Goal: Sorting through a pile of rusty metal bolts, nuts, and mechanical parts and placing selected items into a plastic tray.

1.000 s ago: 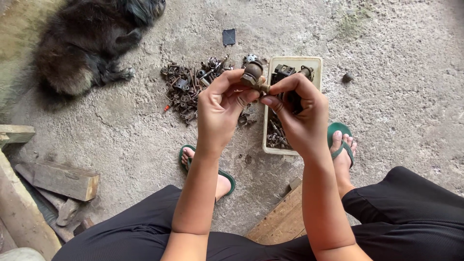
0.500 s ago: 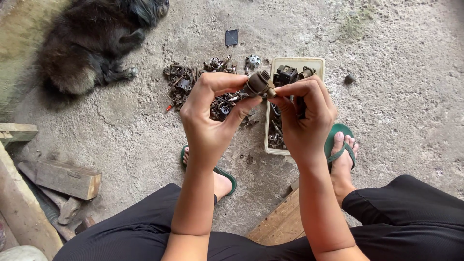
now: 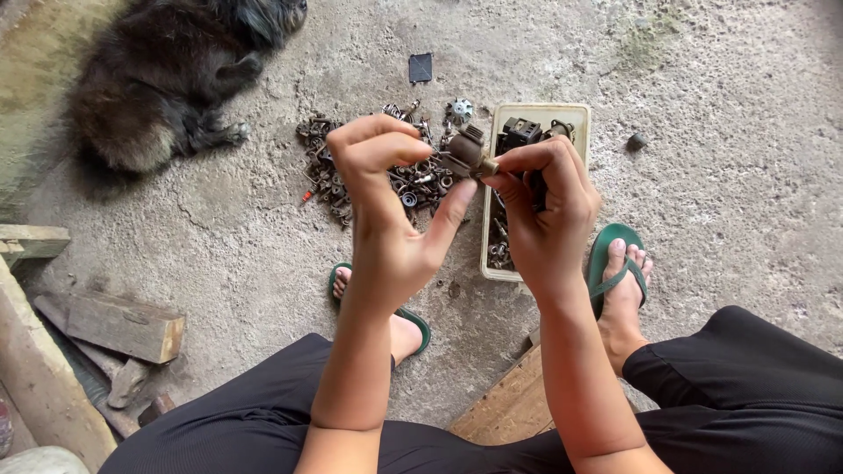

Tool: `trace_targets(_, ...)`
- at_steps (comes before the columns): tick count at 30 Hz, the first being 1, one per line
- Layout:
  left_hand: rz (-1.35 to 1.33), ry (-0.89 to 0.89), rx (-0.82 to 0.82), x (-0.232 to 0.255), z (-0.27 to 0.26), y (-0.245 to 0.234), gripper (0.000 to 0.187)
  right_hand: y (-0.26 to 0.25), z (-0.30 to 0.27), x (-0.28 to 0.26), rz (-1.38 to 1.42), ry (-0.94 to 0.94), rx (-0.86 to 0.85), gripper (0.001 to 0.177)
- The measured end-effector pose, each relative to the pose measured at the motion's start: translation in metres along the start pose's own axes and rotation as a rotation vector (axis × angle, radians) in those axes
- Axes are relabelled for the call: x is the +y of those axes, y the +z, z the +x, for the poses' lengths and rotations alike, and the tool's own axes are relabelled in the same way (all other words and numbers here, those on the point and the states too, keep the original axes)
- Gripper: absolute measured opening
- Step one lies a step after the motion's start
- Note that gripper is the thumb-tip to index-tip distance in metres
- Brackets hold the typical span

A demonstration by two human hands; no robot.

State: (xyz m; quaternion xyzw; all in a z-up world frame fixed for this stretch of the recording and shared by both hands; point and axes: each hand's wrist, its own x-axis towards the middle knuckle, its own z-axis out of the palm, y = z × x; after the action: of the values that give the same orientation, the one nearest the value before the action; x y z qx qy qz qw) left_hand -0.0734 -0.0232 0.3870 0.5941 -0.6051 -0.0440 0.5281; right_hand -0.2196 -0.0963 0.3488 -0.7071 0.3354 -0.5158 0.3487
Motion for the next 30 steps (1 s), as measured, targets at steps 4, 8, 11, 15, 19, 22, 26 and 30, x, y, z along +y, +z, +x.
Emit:
trace_targets(4, -0.028, 0.013, 0.017, 0.001, 0.002, -0.008, 0.059, 0.000, -0.001, 0.008, 0.108, 0.050, -0.019, 0.018)
trace_targets(8, -0.045, -0.135, -0.008, -0.004, 0.007, -0.003, 0.051, -0.007, 0.003, 0.017, 0.609, 0.403, -0.163, 0.016)
trace_targets(11, -0.092, -0.300, -0.105, -0.012, 0.010, 0.004, 0.033, -0.015, 0.007, 0.029, 0.739, 0.564, -0.277, 0.016)
trace_targets(15, -0.194, -0.409, -0.168, -0.023, 0.010, 0.015, 0.022, -0.023, 0.008, 0.047, 0.776, 0.642, -0.341, 0.016)
trace_targets(19, -0.198, -0.381, -0.163, -0.027, 0.009, 0.021, 0.019, -0.023, 0.008, 0.052, 0.819, 0.653, -0.329, 0.015)
trace_targets(22, -0.173, -0.356, -0.128, -0.026, 0.010, 0.023, 0.016, -0.021, 0.010, 0.050, 0.820, 0.649, -0.325, 0.015)
trace_targets(26, -0.147, -0.382, -0.039, -0.019, 0.008, 0.027, 0.011, -0.021, 0.010, 0.048, 0.797, 0.661, -0.357, 0.016)
trace_targets(30, -0.150, -0.397, 0.009, -0.019, 0.005, 0.032, 0.011, -0.015, 0.008, 0.051, 0.796, 0.642, -0.368, 0.017)
